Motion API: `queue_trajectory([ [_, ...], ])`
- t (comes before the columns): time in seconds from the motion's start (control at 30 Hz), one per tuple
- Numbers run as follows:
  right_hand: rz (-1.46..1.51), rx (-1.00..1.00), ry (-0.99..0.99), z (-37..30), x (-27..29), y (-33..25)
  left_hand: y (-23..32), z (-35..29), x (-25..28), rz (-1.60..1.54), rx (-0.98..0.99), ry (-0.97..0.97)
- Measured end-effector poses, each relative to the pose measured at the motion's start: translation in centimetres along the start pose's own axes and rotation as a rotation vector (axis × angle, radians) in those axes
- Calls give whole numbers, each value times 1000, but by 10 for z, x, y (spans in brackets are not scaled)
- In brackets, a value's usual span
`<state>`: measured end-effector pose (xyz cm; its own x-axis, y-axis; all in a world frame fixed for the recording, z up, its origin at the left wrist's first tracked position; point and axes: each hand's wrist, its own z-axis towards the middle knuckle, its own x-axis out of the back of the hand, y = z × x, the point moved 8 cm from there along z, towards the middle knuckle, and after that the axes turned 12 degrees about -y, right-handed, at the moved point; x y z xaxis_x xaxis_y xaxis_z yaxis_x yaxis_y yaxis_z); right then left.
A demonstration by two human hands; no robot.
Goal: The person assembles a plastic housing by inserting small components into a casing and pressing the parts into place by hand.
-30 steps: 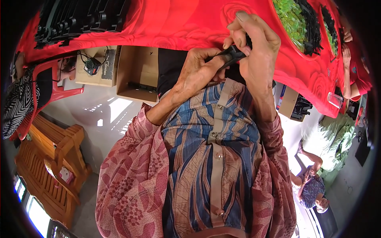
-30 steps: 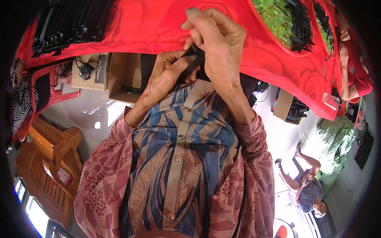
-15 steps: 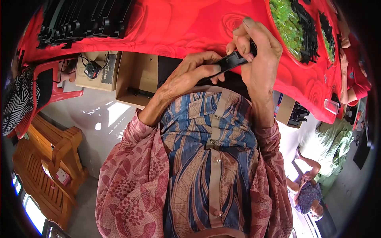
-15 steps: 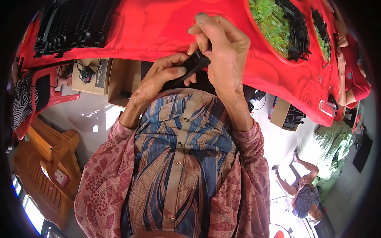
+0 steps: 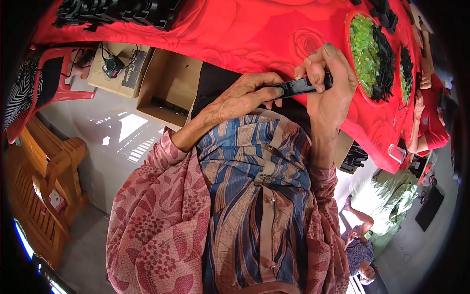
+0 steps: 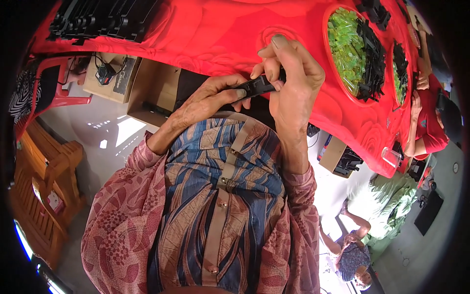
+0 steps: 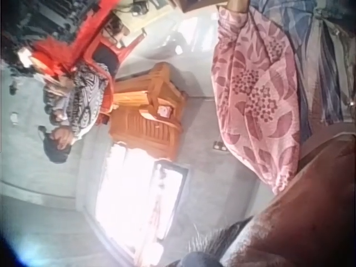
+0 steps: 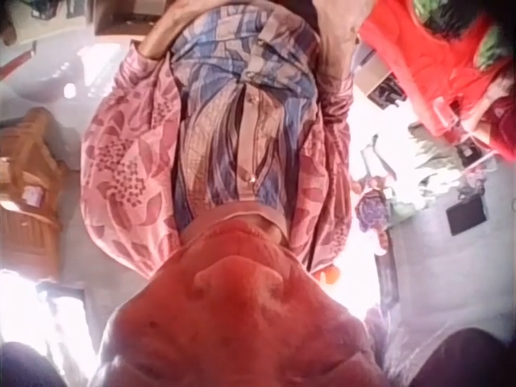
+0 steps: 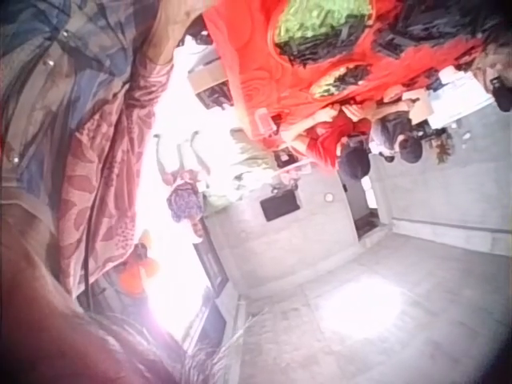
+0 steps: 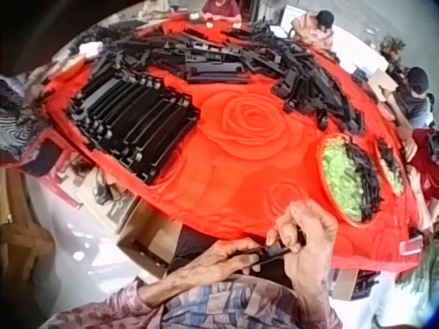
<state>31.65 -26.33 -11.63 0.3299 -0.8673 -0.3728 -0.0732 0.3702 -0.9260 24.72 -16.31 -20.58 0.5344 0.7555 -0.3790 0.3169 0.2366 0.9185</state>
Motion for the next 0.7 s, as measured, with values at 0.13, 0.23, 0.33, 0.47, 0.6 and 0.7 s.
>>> queue_trajectory([
  [0.13, -65, -8, -37, 0, -3, -6, -2, -1, 3, 51, -8, 23],
  [0.23, -359, -85, -149, -3, -3, -21, 9, -4, 5, 127, 4, 31],
  [0.33, -819, -270, -394, -16, -10, -23, 26, -7, 8, 274, 102, -8],
  [0.47, -916, -536, -608, -31, -8, -12, 23, -10, 5, 388, 234, -131],
  [0.6, -919, -636, -630, -35, -2, -5, 19, -12, 0, 373, 210, -181],
  [0.7, -893, -621, -628, -35, -2, -2, 18, -16, 0, 358, 197, -214],
])
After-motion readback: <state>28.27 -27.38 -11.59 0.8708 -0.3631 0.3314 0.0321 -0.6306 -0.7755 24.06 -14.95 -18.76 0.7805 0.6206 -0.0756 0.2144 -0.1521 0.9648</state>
